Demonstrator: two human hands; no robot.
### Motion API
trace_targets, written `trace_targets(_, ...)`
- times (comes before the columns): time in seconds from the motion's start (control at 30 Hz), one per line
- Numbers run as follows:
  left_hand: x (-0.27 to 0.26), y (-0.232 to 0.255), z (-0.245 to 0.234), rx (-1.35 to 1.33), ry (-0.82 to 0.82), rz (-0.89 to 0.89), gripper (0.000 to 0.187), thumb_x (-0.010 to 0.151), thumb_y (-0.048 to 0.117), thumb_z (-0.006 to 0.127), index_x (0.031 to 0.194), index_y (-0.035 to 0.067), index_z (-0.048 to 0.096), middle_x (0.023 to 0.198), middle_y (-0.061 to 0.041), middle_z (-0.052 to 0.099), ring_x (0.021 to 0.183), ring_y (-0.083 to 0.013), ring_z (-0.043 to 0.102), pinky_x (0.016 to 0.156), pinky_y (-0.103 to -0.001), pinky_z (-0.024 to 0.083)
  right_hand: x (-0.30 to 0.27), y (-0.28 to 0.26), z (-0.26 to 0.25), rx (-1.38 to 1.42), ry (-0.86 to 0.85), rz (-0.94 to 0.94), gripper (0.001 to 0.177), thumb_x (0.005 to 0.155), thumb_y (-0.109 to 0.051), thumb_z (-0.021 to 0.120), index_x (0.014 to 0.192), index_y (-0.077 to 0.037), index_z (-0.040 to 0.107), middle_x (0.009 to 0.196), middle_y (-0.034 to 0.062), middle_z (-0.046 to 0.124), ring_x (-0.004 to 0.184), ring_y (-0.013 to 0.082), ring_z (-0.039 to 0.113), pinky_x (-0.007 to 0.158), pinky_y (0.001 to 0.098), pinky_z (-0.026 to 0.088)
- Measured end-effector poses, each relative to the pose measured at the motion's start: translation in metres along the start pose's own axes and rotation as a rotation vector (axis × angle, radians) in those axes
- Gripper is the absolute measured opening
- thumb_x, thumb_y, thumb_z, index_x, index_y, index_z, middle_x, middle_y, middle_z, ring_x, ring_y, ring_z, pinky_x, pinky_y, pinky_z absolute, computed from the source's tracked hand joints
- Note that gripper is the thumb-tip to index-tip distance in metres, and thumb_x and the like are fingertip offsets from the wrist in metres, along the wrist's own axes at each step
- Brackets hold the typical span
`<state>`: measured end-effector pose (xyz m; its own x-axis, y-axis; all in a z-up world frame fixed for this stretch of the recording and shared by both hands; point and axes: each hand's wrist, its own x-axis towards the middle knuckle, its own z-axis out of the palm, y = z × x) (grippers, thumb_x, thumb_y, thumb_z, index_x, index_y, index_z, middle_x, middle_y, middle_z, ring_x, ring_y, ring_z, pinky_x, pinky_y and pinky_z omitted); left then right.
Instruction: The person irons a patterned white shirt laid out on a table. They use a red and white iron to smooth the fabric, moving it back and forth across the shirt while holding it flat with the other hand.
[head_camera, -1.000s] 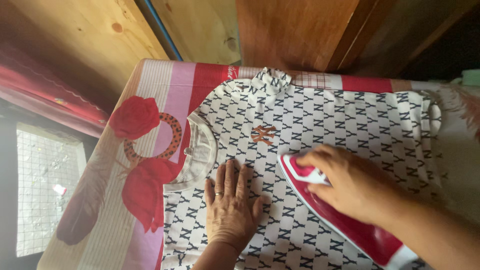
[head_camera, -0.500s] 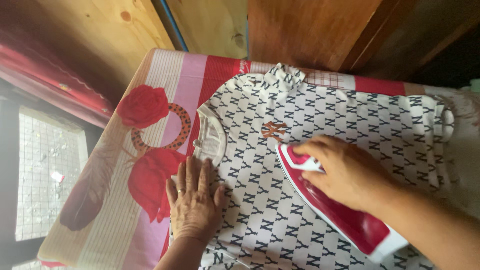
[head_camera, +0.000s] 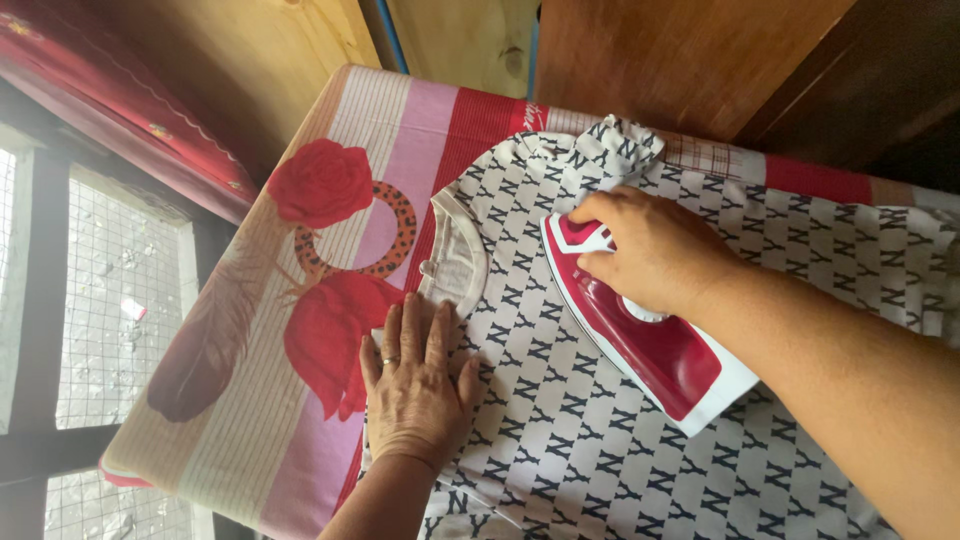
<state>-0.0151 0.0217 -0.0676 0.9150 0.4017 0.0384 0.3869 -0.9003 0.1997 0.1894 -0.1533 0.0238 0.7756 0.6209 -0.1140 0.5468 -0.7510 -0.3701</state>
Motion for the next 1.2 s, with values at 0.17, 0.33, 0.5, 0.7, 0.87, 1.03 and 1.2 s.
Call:
trace_targets(0.17,-0.001,0.0,0.0,0.007,-0.001,-0.008,0.076,0.088,0.051,0.053,0.156,0.022,0.037,0.167,-0.014,0.023,0.153,-0.0316,0.018,0.117,-0.059,0.01,-0.026,0.007,0.012,0.031,0.069,-0.084,0.041,0.079,-0.026,0.077,0.117,-0.013,0.066,0.124,0.0111,0.066,0.112,0.0322,0.065,0.095,0.0442,0.051)
trace_targets(0.33,0.001,0.002,-0.001,0.035,-0.015,-0.012,0.076,0.089,0.052,0.052,0.156,0.021,0.036,0.167,-0.014,0.022,0.15,-0.0314,0.018,0.117,-0.058,0.011,-0.041,0.008,0.019,0.059,0.108,-0.043,0.039,0.08,-0.026,0.076,0.116,-0.014,0.067,0.118,0.0114,0.067,0.11,0.0333,0.064,0.093,0.0445,0.051)
trace_targets(0.5,0.0,0.0,0.001,0.02,0.002,-0.004,0.076,0.089,0.052,0.051,0.157,0.022,0.036,0.167,-0.014,0.022,0.149,-0.0323,0.018,0.117,-0.058,0.01,-0.026,0.003,0.01,-0.02,0.066,0.053,0.039,0.081,-0.029,0.077,0.117,-0.017,0.068,0.121,0.0091,0.068,0.109,0.0333,0.065,0.093,0.0454,0.052)
trace_targets(0.7,0.0,-0.001,0.002,0.005,-0.03,-0.019,0.076,0.09,0.053,0.051,0.157,0.023,0.035,0.168,-0.013,0.021,0.15,-0.032,0.017,0.117,-0.058,0.009,0.011,0.006,-0.004,-0.056,0.04,0.071,0.042,0.083,-0.029,0.077,0.123,-0.017,0.068,0.125,0.0101,0.069,0.111,0.0323,0.067,0.096,0.0438,0.052)
trace_targets(0.87,0.0,0.0,0.0,-0.001,-0.005,-0.009,0.077,0.089,0.053,0.052,0.157,0.022,0.035,0.167,-0.014,0.022,0.152,-0.0332,0.017,0.116,-0.059,0.009,0.023,0.012,-0.006,-0.03,0.005,0.121,0.043,0.083,-0.028,0.077,0.124,-0.016,0.066,0.127,0.0098,0.067,0.112,0.0312,0.066,0.095,0.0443,0.052)
trace_targets(1.03,-0.001,-0.001,0.0,-0.005,-0.007,-0.013,0.077,0.089,0.053,0.052,0.157,0.022,0.036,0.167,-0.013,0.023,0.152,-0.0328,0.018,0.117,-0.058,0.009,-0.002,0.025,-0.002,-0.018,0.042,0.052,0.044,0.082,-0.028,0.077,0.122,-0.013,0.066,0.128,0.0121,0.065,0.113,0.0318,0.066,0.097,0.0433,0.052)
trace_targets(1.2,0.0,-0.002,0.004,0.006,-0.003,-0.006,0.077,0.088,0.052,0.054,0.156,0.022,0.037,0.167,-0.013,0.023,0.149,-0.0321,0.018,0.118,-0.058,0.01,-0.067,0.039,-0.002,-0.005,0.035,0.246,0.044,0.083,-0.029,0.075,0.123,-0.014,0.065,0.128,0.0101,0.065,0.115,0.0304,0.065,0.099,0.0433,0.05)
